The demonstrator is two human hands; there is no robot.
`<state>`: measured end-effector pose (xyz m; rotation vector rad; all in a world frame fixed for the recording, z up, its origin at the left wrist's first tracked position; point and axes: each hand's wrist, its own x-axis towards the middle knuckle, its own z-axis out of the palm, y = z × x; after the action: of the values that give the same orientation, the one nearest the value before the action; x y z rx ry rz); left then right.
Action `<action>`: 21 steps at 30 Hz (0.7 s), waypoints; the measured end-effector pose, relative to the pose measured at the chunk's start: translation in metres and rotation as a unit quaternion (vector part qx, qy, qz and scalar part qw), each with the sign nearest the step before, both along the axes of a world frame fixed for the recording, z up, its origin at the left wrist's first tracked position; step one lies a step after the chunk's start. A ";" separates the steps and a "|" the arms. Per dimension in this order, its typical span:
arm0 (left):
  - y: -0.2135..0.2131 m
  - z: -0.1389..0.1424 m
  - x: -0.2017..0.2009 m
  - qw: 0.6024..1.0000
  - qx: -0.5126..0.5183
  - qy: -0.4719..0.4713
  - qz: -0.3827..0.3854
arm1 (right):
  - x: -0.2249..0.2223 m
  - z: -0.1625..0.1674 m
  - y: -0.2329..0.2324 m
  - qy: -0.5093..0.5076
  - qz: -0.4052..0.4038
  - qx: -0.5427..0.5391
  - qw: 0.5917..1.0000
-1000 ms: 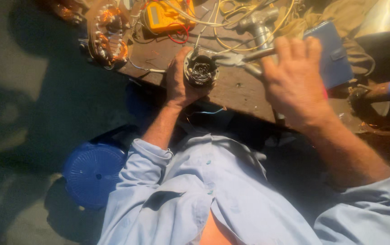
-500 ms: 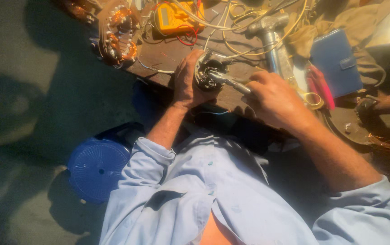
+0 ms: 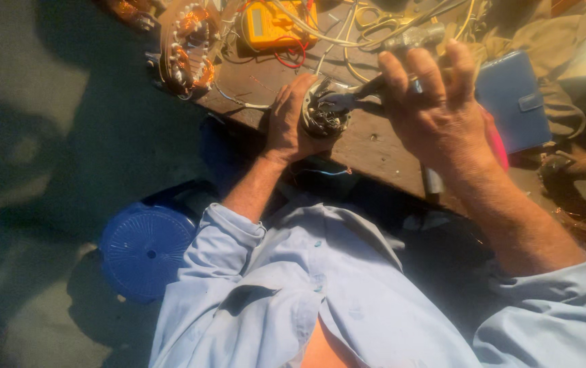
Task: The person uses pliers to pull and adjust wires inside a cylindrical electrical component. They rotate the component and continue manipulating the internal wiring throughout the clip.
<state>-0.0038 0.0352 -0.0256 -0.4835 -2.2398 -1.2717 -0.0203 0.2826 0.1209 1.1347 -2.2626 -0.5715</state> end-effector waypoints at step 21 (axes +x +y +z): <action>-0.005 0.015 0.001 0.999 -0.032 -0.013 -0.040 | -0.013 0.003 0.002 -0.012 0.063 -0.020 0.998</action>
<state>-0.0032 0.0301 -0.0102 -0.5897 -2.3098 -1.2551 -0.0332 0.2849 0.1234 1.2599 -2.1929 -0.4637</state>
